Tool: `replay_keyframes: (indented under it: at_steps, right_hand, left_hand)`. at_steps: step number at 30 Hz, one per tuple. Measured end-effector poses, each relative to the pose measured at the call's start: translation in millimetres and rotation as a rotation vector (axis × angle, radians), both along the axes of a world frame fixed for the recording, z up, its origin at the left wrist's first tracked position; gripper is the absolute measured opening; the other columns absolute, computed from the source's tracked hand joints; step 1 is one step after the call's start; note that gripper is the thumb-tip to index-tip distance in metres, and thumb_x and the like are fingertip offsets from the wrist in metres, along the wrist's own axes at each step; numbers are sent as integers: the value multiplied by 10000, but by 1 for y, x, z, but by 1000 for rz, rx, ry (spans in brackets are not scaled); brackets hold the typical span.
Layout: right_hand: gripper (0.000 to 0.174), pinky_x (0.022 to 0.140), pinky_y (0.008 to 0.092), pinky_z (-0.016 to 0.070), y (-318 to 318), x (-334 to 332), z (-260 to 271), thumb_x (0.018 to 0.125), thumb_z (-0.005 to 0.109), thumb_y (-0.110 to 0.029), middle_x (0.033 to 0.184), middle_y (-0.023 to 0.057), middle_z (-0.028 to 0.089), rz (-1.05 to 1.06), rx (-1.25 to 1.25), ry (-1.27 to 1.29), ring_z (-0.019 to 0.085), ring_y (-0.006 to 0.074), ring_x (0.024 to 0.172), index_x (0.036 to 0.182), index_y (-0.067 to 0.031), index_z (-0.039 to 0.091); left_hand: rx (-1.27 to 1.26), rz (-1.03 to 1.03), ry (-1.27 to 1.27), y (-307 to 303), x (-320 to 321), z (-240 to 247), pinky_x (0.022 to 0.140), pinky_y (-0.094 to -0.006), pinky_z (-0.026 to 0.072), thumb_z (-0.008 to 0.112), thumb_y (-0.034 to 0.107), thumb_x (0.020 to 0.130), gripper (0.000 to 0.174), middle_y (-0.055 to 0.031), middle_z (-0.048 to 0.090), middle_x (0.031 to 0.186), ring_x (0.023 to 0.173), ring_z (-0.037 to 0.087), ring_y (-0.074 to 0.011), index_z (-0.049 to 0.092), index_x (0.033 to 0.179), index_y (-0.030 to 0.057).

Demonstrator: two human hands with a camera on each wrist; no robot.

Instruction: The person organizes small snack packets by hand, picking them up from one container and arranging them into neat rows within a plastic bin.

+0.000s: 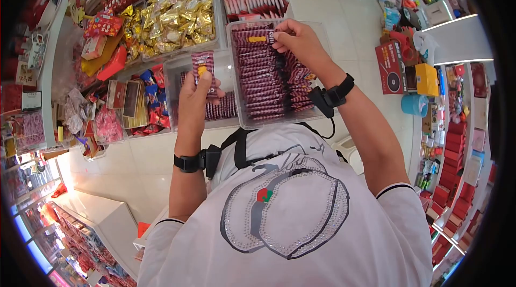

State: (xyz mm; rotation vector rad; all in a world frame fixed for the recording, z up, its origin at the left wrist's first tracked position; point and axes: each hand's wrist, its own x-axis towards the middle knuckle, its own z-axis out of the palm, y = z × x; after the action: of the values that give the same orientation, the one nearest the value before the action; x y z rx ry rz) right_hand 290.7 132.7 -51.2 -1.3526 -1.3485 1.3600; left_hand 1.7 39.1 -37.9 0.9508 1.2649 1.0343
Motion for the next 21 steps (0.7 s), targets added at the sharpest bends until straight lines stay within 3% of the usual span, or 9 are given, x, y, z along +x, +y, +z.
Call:
replay_keyframes:
  at_steps: [11,14,17,20,21]
  right_hand:
    - [133,721,262,590,8,-9,-21,976,652,-126,917,60,700,-13,36,-106,728,137,836,1027,-6,623]
    - [134,669,262,565,6,-11,-23,957,672,-126,882,47,687,-12,77,-157,698,115,774,1004,-11,621]
    - [150,626,270,522,12,-7,-44,929,699,-127,840,39,660,-24,346,-441,636,108,702,989,-14,621]
    - [158,614,281,494,11,-10,-44,912,714,-132,802,30,631,-81,551,-518,584,112,667,964,-21,615]
    - [161,619,282,495,10,-10,-43,913,715,-132,796,32,628,-77,504,-503,585,113,669,956,-21,608]
  left_hand:
    - [-18,0,-3,-4,-2,-2,634,-253,521,575,384,1048,330,-50,642,939,771,666,-126,572,1109,60]
    - [-17,-5,-7,-3,-2,-2,634,-250,519,576,375,1048,320,-50,644,940,770,666,-125,574,1107,61]
    - [-22,-8,-12,-2,-1,-1,632,-247,516,578,363,1049,307,-50,645,939,768,665,-125,575,1105,62]
    - [-24,-16,-22,0,-1,-3,632,-245,513,579,356,1049,299,-48,646,936,766,664,-125,577,1107,62]
    - [-24,-19,-23,0,-1,-3,632,-245,513,579,355,1049,298,-48,646,935,765,664,-125,578,1108,63]
